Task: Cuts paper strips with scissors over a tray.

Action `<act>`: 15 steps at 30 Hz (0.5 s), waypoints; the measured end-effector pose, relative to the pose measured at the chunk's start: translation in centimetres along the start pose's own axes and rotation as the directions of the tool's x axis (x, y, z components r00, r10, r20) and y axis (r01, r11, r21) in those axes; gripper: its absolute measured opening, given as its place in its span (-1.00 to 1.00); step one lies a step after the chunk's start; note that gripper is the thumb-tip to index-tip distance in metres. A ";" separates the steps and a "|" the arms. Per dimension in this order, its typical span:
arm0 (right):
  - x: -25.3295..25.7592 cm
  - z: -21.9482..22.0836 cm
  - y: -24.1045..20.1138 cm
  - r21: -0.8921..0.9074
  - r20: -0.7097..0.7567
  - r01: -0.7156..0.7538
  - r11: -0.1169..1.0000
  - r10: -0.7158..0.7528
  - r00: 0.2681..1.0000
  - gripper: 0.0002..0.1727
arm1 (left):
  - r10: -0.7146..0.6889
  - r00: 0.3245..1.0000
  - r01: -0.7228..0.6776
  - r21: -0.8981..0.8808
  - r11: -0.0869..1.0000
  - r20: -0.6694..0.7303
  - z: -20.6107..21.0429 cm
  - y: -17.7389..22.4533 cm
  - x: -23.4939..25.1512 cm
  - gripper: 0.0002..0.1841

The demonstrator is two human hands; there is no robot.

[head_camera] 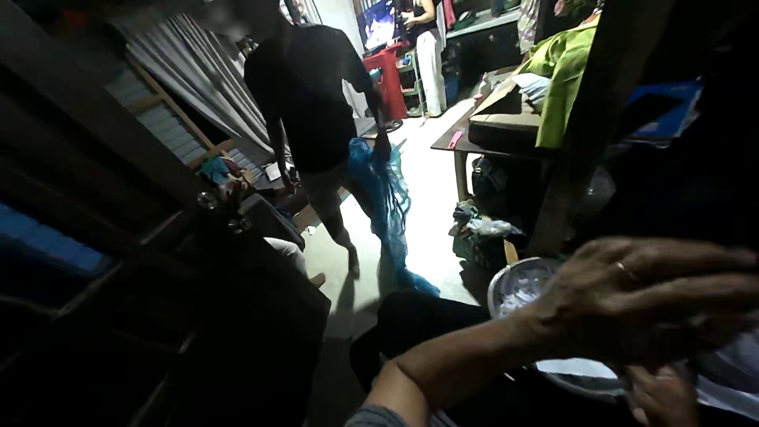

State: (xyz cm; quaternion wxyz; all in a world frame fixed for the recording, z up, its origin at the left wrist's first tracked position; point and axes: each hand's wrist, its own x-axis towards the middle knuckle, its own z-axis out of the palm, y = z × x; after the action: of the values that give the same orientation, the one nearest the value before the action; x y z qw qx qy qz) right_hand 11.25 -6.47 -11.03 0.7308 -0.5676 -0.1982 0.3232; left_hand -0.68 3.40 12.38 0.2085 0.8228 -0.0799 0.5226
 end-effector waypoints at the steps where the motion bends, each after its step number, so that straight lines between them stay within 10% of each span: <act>1: -0.1 0.1 0.0 -0.030 -0.013 0.029 0.999 -0.029 0.999 -0.60 | -0.107 0.989 0.107 0.007 0.994 0.106 1.7 -1.2 -3.0 -0.78; 8: -0.2 0.5 -0.2 0.002 0.012 0.096 0.995 -0.096 0.995 -0.54 | -0.714 0.528 0.805 -0.003 0.593 0.461 6.1 -4.3 -17.1 -0.66; 15: -0.2 0.5 -0.1 -0.044 0.051 0.138 0.989 -0.136 0.989 -0.53 | -0.785 0.474 0.858 -0.008 0.513 0.399 6.2 -4.2 -17.5 -0.70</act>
State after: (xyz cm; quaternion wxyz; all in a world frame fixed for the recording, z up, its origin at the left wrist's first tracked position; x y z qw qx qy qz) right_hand 10.86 -6.27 -10.81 0.7325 -0.5620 -0.2620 0.2810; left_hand -1.78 2.98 -6.61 0.5010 0.8097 0.2379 0.1921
